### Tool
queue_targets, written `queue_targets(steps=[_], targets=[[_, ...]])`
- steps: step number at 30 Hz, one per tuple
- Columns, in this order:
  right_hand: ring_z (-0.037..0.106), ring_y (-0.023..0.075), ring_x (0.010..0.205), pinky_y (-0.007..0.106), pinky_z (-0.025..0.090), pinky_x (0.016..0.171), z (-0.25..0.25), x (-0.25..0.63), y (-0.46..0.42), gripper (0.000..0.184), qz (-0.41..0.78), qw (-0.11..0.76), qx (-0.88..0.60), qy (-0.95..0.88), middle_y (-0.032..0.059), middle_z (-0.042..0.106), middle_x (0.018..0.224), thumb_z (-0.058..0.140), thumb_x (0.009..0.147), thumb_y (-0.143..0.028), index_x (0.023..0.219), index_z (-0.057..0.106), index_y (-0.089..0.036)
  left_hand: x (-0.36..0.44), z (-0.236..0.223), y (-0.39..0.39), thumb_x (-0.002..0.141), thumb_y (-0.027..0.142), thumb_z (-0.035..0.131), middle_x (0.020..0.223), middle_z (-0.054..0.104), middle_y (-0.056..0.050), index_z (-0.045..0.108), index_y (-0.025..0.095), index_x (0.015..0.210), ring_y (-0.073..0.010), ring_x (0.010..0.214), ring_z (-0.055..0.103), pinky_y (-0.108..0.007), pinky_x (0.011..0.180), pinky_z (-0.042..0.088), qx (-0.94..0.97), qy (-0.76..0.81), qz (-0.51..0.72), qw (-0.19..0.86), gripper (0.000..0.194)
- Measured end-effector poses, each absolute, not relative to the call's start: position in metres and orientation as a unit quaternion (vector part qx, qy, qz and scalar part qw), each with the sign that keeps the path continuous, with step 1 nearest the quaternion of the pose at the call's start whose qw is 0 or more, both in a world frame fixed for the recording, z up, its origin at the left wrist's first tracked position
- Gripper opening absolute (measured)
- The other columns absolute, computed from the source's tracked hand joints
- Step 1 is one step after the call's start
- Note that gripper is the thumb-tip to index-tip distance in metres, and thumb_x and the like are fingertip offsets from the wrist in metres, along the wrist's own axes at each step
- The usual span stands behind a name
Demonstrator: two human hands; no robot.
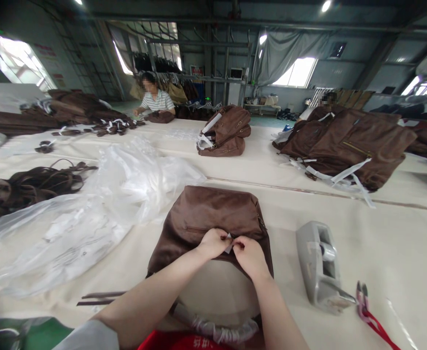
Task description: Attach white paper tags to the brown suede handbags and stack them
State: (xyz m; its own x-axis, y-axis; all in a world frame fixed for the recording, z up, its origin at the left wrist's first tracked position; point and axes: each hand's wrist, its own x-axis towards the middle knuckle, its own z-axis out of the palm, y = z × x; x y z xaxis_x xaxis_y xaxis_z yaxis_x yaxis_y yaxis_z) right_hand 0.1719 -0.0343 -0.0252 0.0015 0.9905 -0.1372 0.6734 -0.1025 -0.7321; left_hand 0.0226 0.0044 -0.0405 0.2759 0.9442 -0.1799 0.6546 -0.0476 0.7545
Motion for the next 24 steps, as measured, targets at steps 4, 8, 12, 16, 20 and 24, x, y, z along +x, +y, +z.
queue_targets(steps=[4, 8, 12, 16, 20, 24], targets=[[0.054, 0.0109, 0.044, 0.022, 0.038, 0.044, -0.035, 0.178, -0.024, 0.026, 0.407, 0.228, -0.691, -0.552, 0.0018, 0.065, 0.063, 0.042, 0.083, -0.020, 0.087, 0.067, -0.015, 0.023, -0.040, 0.005, 0.073, 0.028, 0.052, 0.052, 0.056, 0.001, 0.068, 0.016, 0.063, -0.0104, 0.052, 0.048, -0.021, 0.047, 0.031, 0.685, 0.574, 0.191, 0.406, 0.023], [0.044, 0.0070, 0.034, 0.019, 0.026, 0.032, -0.043, 0.177, -0.017, 0.028, 0.470, 0.224, -0.678, -0.519, -0.0004, 0.061, 0.054, 0.041, 0.086, -0.026, 0.082, 0.066, -0.014, 0.020, -0.042, 0.005, 0.075, 0.032, 0.051, 0.060, 0.064, 0.000, 0.071, 0.017, 0.071, -0.0115, 0.054, 0.053, -0.021, 0.049, 0.036, 0.673, 0.552, 0.195, 0.453, 0.025], [0.039, 0.0053, 0.031, 0.019, 0.020, 0.030, -0.045, 0.176, -0.015, 0.027, 0.527, 0.233, -0.655, -0.488, -0.0010, 0.059, 0.051, 0.048, 0.083, -0.032, 0.077, 0.067, -0.014, 0.018, -0.047, 0.006, 0.077, 0.033, 0.050, 0.069, 0.069, -0.002, 0.072, 0.017, 0.076, -0.0126, 0.060, 0.059, -0.021, 0.055, 0.041, 0.670, 0.518, 0.208, 0.490, 0.028], [0.035, 0.0046, 0.029, 0.019, 0.014, 0.030, -0.042, 0.180, -0.017, 0.030, 0.597, 0.240, -0.612, -0.461, -0.0020, 0.056, 0.048, 0.052, 0.079, -0.038, 0.080, 0.068, -0.014, 0.017, -0.046, 0.005, 0.078, 0.030, 0.050, 0.070, 0.070, -0.003, 0.071, 0.015, 0.073, -0.0131, 0.064, 0.061, -0.022, 0.061, 0.044, 0.650, 0.513, 0.232, 0.510, 0.026], [0.033, 0.0034, 0.031, 0.019, 0.013, 0.031, -0.041, 0.181, -0.021, 0.029, 0.617, 0.282, -0.581, -0.450, -0.0045, 0.052, 0.048, 0.059, 0.072, -0.042, 0.077, 0.066, -0.014, 0.015, -0.036, 0.002, 0.080, 0.028, 0.049, 0.071, 0.070, -0.004, 0.071, 0.013, 0.075, -0.0137, 0.068, 0.063, -0.022, 0.067, 0.047, 0.622, 0.508, 0.258, 0.538, 0.027], [0.040, 0.0051, 0.033, 0.018, 0.020, 0.031, -0.043, 0.173, -0.023, 0.020, 0.576, 0.340, -0.589, -0.452, -0.0046, 0.053, 0.050, 0.058, 0.068, -0.036, 0.070, 0.060, -0.016, 0.014, -0.025, -0.006, 0.083, 0.026, 0.046, 0.075, 0.070, -0.003, 0.071, 0.017, 0.079, -0.0143, 0.070, 0.063, -0.023, 0.069, 0.046, 0.698, 0.525, 0.216, 0.436, 0.027]])
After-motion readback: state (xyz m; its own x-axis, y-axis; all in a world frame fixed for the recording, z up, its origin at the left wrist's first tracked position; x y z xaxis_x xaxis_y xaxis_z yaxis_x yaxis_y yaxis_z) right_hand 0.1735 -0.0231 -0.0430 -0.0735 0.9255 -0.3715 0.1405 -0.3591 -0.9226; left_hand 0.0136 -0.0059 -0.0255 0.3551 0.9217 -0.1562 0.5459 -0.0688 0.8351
